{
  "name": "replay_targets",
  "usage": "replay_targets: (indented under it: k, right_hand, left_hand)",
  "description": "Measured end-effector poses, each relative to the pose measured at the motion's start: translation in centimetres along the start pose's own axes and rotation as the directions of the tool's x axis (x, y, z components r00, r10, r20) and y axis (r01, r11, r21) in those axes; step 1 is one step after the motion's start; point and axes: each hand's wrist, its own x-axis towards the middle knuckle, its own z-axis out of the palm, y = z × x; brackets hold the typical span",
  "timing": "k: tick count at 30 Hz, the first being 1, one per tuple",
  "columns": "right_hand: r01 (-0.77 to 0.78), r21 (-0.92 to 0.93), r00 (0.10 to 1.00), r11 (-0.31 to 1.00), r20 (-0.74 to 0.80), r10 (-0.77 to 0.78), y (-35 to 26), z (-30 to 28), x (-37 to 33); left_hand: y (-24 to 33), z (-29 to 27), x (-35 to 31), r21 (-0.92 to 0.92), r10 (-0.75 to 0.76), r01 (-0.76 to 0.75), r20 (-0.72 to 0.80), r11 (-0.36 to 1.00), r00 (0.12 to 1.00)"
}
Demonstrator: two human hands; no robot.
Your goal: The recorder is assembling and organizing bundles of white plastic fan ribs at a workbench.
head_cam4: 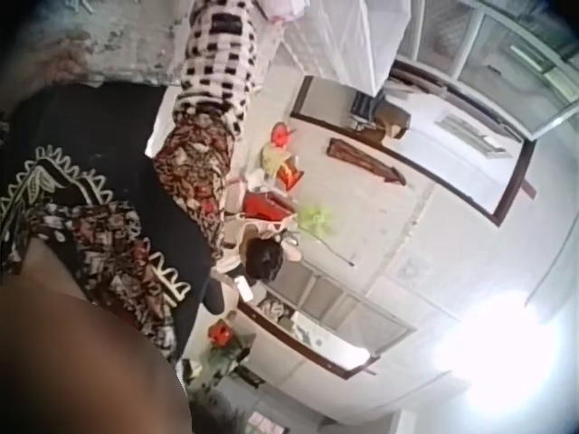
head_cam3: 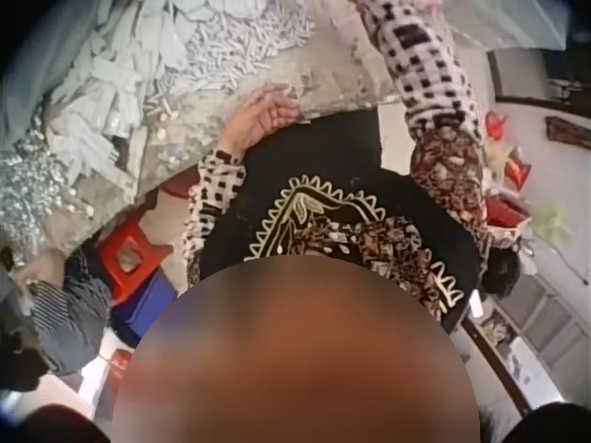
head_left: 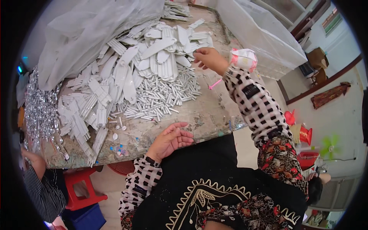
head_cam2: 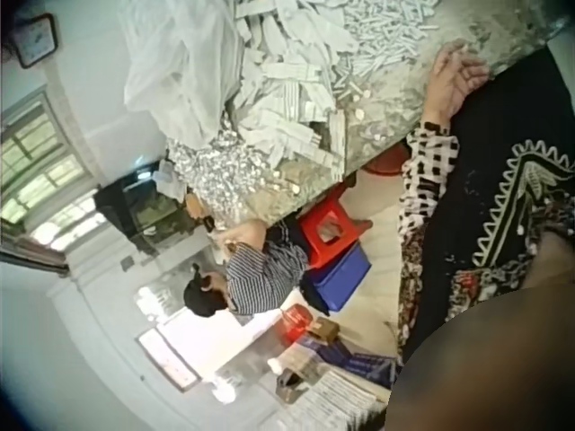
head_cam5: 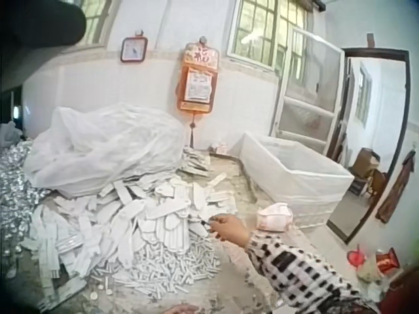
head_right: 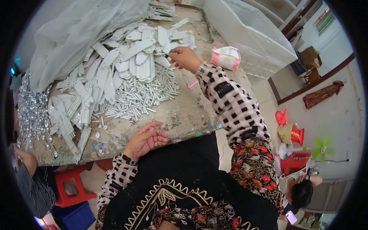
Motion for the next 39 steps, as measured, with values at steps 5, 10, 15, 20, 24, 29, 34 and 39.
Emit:
replay_targets:
  k: [5, 10, 15, 20, 24, 29, 34, 39]
  right_hand:
    - [0.27, -0.455, 0.892, 0.848, -0.213, -0.398, -2.7, 4.9, 6.6]
    - [0.376, -0.734, 0.793, 0.565, -0.06, -0.606, -5.3, 10.0, 8.8]
    - [0.264, -0.902, 0.884, 0.341, 0.085, -0.46, -8.9, 12.8, 6.4]
    - [0.357, -0.932, 0.66, 0.058, 0.208, -0.722, -6.6, 12.4, 5.0]
    - [0.53, -0.757, 0.677, 0.382, 0.107, -0.728, -8.3, 13.3, -2.3]
    - [0.397, -0.115, 0.916, 0.911, 0.108, -0.386, -4.5, 14.7, -11.8]
    - [0.224, 0.137, 0.927, 0.965, 0.277, -0.255, -0.9, 18.1, -18.3]
    - [-0.264, 0.536, 0.819, 0.802, 0.563, -0.107, 0.1, 21.6, -21.2]
  left_hand:
    - [1.6, 0.0, -1.7, -0.024, -0.028, 0.028, 0.009, 0.999, 1.0]
    - [2.5, -0.3, -2.6, -0.045, -0.058, 0.06, 0.036, 0.997, 0.998]
    - [2.8, -1.4, -3.8, -0.049, -0.053, 0.055, 0.058, 0.997, 0.997]
    - [2.2, -1.7, -4.5, -0.043, -0.072, 0.075, 0.069, 0.996, 0.995]
    - [0.8, -2.4, -5.9, -0.067, -0.039, 0.043, 0.051, 0.997, 0.998]
    - [1.1, -2.2, -6.2, 0.017, 0.173, -0.172, -0.107, 0.985, 0.979]
    - [2.2, -3.5, -7.1, 0.28, 0.56, -0.488, -0.333, 0.827, 0.758]
    - [2.2, -3.1, -9.7, 0.22, 0.528, -0.485, -0.472, 0.846, 0.707]
